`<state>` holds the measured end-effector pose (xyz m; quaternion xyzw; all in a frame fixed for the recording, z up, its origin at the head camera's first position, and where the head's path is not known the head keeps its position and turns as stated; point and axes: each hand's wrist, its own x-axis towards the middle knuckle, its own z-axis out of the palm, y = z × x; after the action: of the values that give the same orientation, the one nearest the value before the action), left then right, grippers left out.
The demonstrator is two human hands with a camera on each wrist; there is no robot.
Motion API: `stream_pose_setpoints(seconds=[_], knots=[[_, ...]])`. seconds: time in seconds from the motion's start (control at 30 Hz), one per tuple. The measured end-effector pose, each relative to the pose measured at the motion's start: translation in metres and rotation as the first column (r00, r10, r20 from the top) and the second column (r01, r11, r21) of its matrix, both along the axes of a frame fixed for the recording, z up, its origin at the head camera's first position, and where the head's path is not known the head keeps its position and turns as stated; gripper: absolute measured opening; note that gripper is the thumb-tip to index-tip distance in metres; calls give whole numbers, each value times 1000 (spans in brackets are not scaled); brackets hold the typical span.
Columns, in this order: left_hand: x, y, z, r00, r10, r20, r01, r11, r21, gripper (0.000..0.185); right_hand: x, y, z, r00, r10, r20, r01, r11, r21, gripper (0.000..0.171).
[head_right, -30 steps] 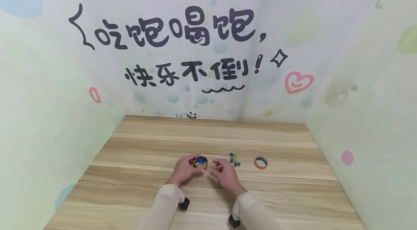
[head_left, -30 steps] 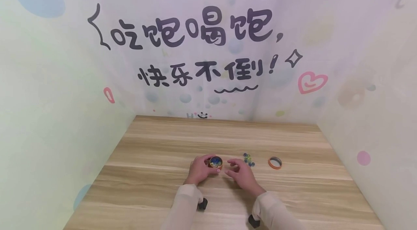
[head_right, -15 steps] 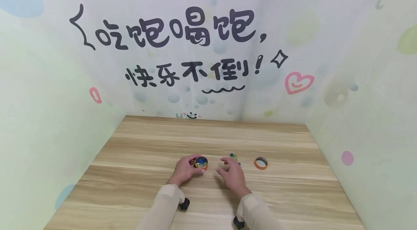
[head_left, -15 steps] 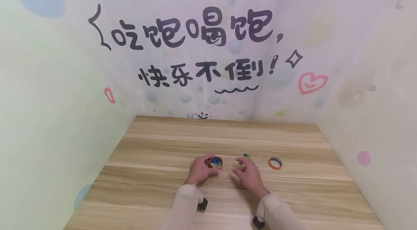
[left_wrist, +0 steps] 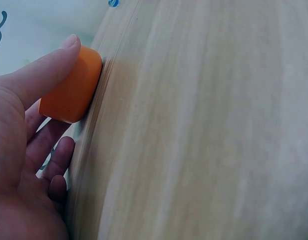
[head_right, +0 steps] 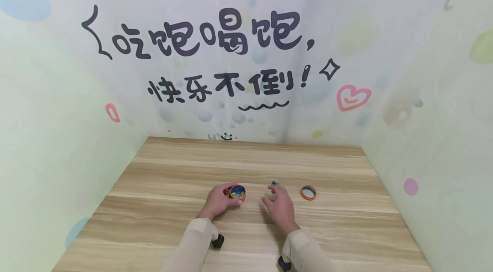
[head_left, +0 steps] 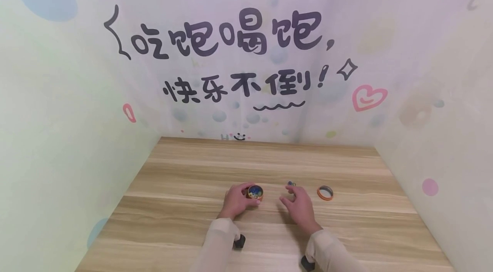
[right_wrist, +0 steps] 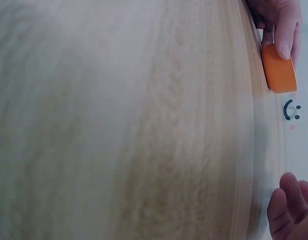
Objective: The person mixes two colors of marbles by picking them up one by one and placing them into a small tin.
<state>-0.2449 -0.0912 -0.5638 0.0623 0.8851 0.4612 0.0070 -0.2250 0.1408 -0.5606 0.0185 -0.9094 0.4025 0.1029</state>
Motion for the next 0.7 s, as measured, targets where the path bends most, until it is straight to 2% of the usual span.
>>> stream_pose_setpoints(seconds=[0.5,0.7], knots=[[0,0,-1,1000,0,-5,0,1000,19,56,-1,11,-4,993,-99,-64,102,994,42,40],[0,0,1,1000,0,-3,0,1000,20,57,-5,16,-4,990,-142,-14,142,989,36,45]])
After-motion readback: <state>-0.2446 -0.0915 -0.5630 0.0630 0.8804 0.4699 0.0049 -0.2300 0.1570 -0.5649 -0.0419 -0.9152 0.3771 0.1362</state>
